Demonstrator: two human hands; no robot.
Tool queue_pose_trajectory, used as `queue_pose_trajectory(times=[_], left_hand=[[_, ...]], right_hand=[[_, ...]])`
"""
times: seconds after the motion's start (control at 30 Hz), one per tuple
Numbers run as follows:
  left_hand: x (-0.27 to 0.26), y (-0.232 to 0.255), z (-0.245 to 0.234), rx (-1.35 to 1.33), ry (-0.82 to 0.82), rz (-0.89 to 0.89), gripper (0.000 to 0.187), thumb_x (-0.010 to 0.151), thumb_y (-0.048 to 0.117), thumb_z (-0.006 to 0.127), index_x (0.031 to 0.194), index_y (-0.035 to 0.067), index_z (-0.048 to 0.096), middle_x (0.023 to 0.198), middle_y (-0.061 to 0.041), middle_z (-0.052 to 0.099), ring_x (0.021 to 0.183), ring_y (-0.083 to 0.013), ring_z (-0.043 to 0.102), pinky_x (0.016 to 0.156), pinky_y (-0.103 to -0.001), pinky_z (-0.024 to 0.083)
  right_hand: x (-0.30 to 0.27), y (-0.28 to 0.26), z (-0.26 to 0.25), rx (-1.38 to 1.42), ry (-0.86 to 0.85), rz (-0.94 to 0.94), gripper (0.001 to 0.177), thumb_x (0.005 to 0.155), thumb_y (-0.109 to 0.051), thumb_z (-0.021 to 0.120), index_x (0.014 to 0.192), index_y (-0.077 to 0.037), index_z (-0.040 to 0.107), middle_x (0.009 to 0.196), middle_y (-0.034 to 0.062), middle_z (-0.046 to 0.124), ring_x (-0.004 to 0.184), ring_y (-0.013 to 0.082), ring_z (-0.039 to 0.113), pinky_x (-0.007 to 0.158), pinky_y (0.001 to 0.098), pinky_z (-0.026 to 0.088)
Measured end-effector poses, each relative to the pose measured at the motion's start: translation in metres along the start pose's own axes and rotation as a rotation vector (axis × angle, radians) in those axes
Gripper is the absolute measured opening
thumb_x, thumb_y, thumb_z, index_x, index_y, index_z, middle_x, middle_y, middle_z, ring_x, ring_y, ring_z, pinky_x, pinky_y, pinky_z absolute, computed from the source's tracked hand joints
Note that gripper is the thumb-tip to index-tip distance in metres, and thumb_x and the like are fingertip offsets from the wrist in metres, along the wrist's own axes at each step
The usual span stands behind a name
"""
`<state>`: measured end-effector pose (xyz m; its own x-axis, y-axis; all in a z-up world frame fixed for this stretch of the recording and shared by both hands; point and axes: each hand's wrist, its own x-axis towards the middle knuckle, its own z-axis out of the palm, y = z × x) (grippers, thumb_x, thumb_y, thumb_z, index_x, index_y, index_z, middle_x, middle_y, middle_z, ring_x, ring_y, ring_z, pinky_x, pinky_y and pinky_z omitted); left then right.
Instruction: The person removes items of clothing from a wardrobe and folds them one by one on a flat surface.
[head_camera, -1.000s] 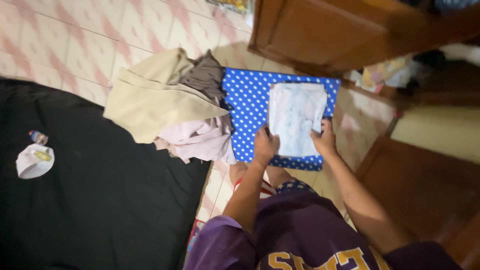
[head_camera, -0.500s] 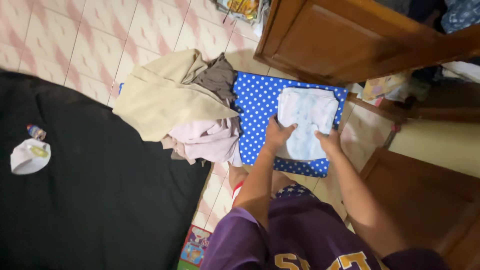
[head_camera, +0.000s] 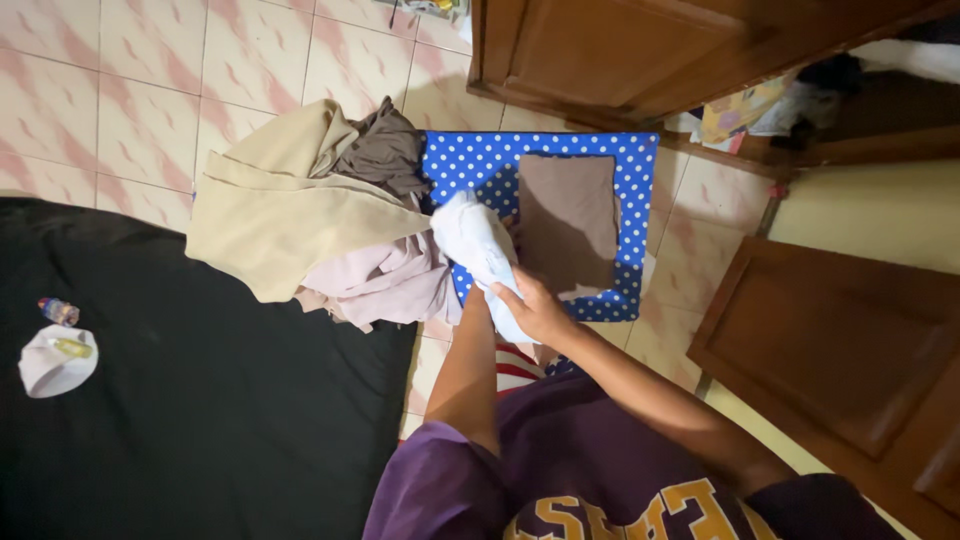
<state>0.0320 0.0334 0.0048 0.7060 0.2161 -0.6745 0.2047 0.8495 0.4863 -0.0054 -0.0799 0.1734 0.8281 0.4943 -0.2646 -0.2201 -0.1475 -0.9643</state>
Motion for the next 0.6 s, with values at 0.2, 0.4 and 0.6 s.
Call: queue_pose_trajectory(times=[0.2,0.4,0.6], left_hand=[[-0.007,0.005,0.012,0.016,-0.109,0.036,0.057,0.106,0.042,0.043,0.141,-0.003,0.052,0.128,-0.009,0.068,0.112,-0.0185,0.066,0.101,-0.031,0.052],[-0.014,-0.016,0.059,0.818,0.009,0.21,0.059,0.089,0.029,0.077,0.129,-0.004,0.049,0.113,-0.017,0.069,0.102,-0.0309,0.068,0.088,-0.039,0.055],[-0.045,-0.018,0.059,1.238,0.139,0.207,0.051,0.084,0.02,0.074,0.124,-0.005,0.056,0.096,-0.028,0.071,0.09,-0.0408,0.069,0.085,-0.045,0.053]], right_hand=[[-0.004,0.037,-0.068,-0.106,0.303,0.035,0.036,0.102,-0.015,0.062,0.134,0.001,0.06,0.121,0.0099,0.07,0.109,0.0156,0.065,0.098,0.0316,0.053],[-0.01,0.115,-0.176,-0.632,0.418,-0.037,0.061,0.099,-0.012,0.069,0.149,0.006,0.041,0.13,0.0257,0.063,0.118,0.0306,0.061,0.097,0.0392,0.048],[-0.022,0.158,-0.205,-0.512,0.295,0.453,0.061,0.082,-0.012,0.073,0.138,-0.003,0.05,0.102,0.0161,0.073,0.084,0.0259,0.071,0.075,0.0381,0.057]])
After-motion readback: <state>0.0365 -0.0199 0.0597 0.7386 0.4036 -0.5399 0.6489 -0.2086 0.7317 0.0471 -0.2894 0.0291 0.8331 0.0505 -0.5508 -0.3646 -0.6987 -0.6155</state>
